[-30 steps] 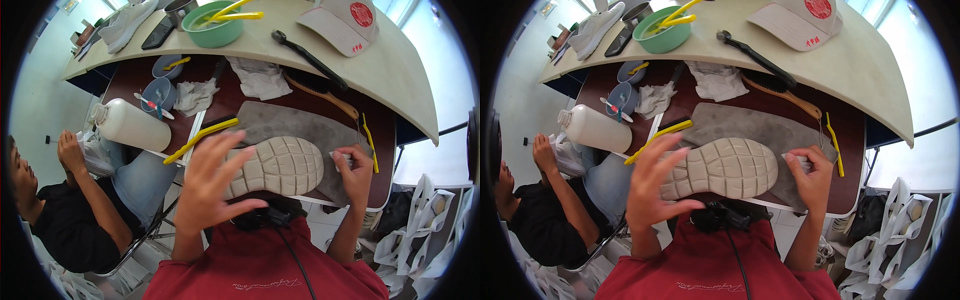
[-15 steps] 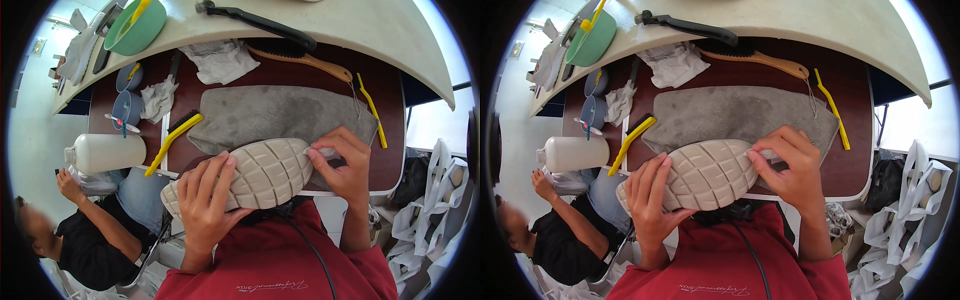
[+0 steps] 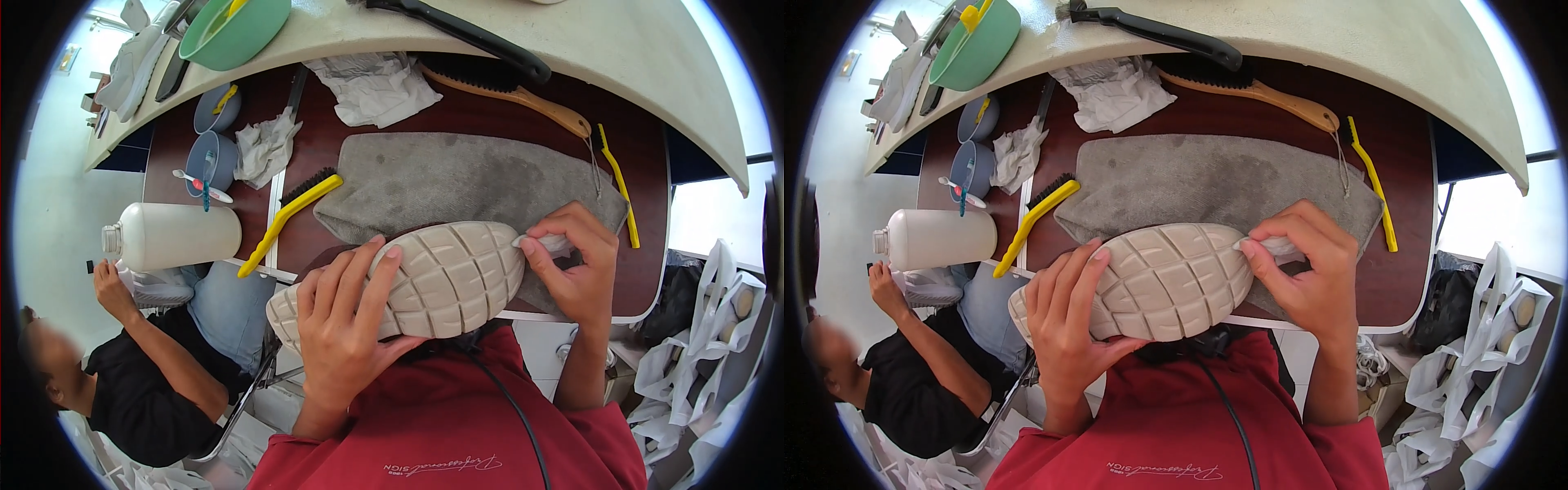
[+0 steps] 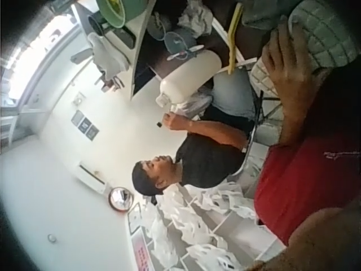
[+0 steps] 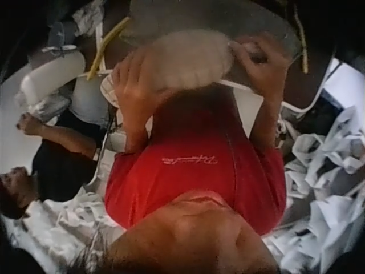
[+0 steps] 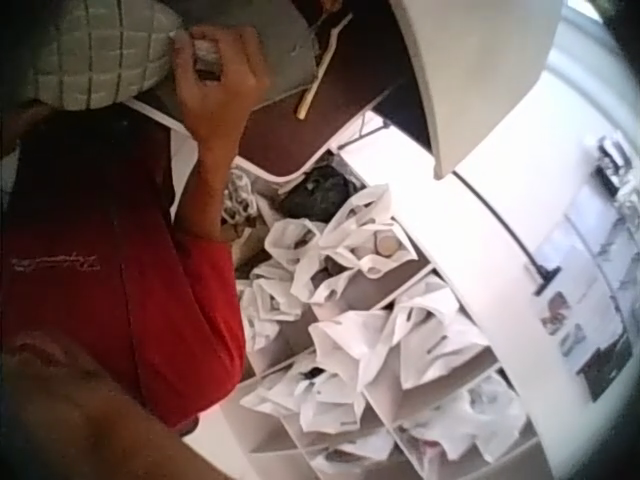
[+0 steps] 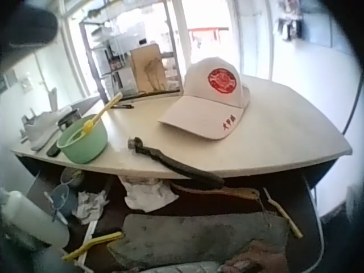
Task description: Cleaning and repairing the sole of a shoe at a workbench.
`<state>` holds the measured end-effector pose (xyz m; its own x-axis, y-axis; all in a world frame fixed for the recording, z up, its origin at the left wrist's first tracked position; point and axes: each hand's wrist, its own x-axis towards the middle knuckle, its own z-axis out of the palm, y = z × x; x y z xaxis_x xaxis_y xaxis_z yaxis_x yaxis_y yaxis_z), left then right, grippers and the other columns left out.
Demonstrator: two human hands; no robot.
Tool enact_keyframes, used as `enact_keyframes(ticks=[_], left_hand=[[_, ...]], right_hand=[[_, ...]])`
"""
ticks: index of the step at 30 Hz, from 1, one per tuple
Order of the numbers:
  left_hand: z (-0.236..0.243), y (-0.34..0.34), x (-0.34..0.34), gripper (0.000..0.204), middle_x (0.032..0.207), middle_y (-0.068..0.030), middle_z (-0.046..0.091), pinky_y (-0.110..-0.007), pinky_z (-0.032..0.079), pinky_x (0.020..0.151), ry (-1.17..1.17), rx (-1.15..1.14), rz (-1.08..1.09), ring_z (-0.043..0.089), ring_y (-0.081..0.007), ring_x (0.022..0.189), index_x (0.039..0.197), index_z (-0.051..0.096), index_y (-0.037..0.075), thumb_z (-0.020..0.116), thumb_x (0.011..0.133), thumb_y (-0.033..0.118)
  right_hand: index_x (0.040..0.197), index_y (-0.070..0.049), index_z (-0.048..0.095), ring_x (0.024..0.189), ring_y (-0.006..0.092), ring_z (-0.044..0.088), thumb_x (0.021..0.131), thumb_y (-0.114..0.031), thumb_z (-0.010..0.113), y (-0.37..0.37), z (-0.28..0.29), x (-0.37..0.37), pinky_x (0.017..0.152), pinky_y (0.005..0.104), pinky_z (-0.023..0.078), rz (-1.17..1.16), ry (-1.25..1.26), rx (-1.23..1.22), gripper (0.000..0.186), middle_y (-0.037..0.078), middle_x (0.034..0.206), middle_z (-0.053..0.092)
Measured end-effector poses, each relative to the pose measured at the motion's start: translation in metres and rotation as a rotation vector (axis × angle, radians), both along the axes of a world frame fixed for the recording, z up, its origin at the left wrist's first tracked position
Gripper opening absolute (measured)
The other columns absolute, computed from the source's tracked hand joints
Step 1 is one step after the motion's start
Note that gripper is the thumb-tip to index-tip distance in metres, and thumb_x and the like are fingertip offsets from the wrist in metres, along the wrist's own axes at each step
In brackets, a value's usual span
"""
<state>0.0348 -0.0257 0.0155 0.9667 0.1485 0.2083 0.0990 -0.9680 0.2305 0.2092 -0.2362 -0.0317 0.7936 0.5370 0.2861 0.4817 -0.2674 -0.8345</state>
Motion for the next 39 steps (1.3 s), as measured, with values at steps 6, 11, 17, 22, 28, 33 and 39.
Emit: enact_keyframes(ticks=[6, 11, 17, 22, 28, 33, 39], left_hand=[[-0.002, 0.0, 0.001, 0.086, 0.133, -0.0131, 0.063, -0.045, 0.041, 0.096, -0.009, 0.0, -0.005, 0.059, -0.0316, 0.116, 0.138, 0.058, 0.006, 0.079, 0.066, 0.048], [-0.007, 0.005, 0.0, 0.087, 0.132, -0.0141, 0.065, -0.045, 0.041, 0.098, -0.021, 0.034, -0.023, 0.061, -0.0341, 0.117, 0.134, 0.06, 0.001, 0.077, 0.071, 0.06], [-0.008, 0.003, 0.004, 0.088, 0.132, -0.0132, 0.065, -0.045, 0.041, 0.099, -0.006, 0.039, -0.023, 0.06, -0.0338, 0.118, 0.134, 0.06, 0.001, 0.078, 0.069, 0.058], [-0.003, 0.002, 0.003, 0.088, 0.133, -0.012, 0.063, -0.045, 0.042, 0.095, -0.019, -0.022, -0.001, 0.059, -0.0304, 0.115, 0.137, 0.059, 0.005, 0.082, 0.059, 0.041], [-0.003, 0.002, 0.004, 0.088, 0.133, -0.0114, 0.062, -0.045, 0.041, 0.096, -0.004, -0.025, -0.002, 0.059, -0.0302, 0.116, 0.137, 0.058, 0.005, 0.083, 0.059, 0.039], [-0.004, 0.002, 0.002, 0.089, 0.133, -0.0109, 0.063, -0.045, 0.041, 0.096, -0.026, -0.033, 0.006, 0.059, -0.03, 0.117, 0.137, 0.058, 0.006, 0.083, 0.059, 0.038], [-0.004, 0.003, 0.003, 0.089, 0.133, -0.0116, 0.063, -0.045, 0.041, 0.098, -0.011, -0.019, 0.006, 0.058, -0.0305, 0.117, 0.138, 0.057, 0.006, 0.083, 0.06, 0.039]], right_hand=[[0.084, -0.003, 0.072, 0.071, 0.0224, 0.064, 0.076, -0.004, 0.08, 0.01, 0.001, -0.009, 0.064, 0.0327, 0.049, 0.003, -0.039, 0.02, 0.011, 0.008, 0.082, 0.064], [0.083, -0.004, 0.073, 0.074, 0.0221, 0.06, 0.074, -0.003, 0.081, 0.019, 0.006, -0.006, 0.064, 0.032, 0.048, 0.051, -0.153, -0.025, 0.011, 0.007, 0.081, 0.061], [0.077, -0.002, 0.068, 0.072, 0.0228, 0.055, 0.074, -0.003, 0.081, 0.014, -0.006, 0.0, 0.061, 0.0325, 0.044, 0.035, -0.157, -0.002, 0.013, 0.007, 0.079, 0.057], [0.072, -0.001, 0.062, 0.069, 0.0232, 0.052, 0.073, -0.002, 0.081, 0.014, -0.005, 0.006, 0.06, 0.0336, 0.042, 0.121, -0.138, 0.011, 0.019, 0.008, 0.074, 0.051], [0.072, 0.0, 0.062, 0.069, 0.0233, 0.052, 0.075, -0.003, 0.08, 0.02, -0.001, -0.002, 0.06, 0.0334, 0.041, 0.131, -0.124, 0.018, 0.018, 0.008, 0.074, 0.05], [0.073, 0.0, 0.062, 0.069, 0.0235, 0.052, 0.075, -0.003, 0.08, 0.002, -0.004, 0.014, 0.06, 0.0336, 0.041, 0.157, -0.072, -0.045, 0.018, 0.008, 0.074, 0.05], [0.075, 0.001, 0.065, 0.07, 0.0231, 0.052, 0.077, -0.003, 0.079, 0.017, 0.008, 0.006, 0.061, 0.0329, 0.041, 0.154, -0.156, -0.064, 0.015, 0.008, 0.073, 0.05]])
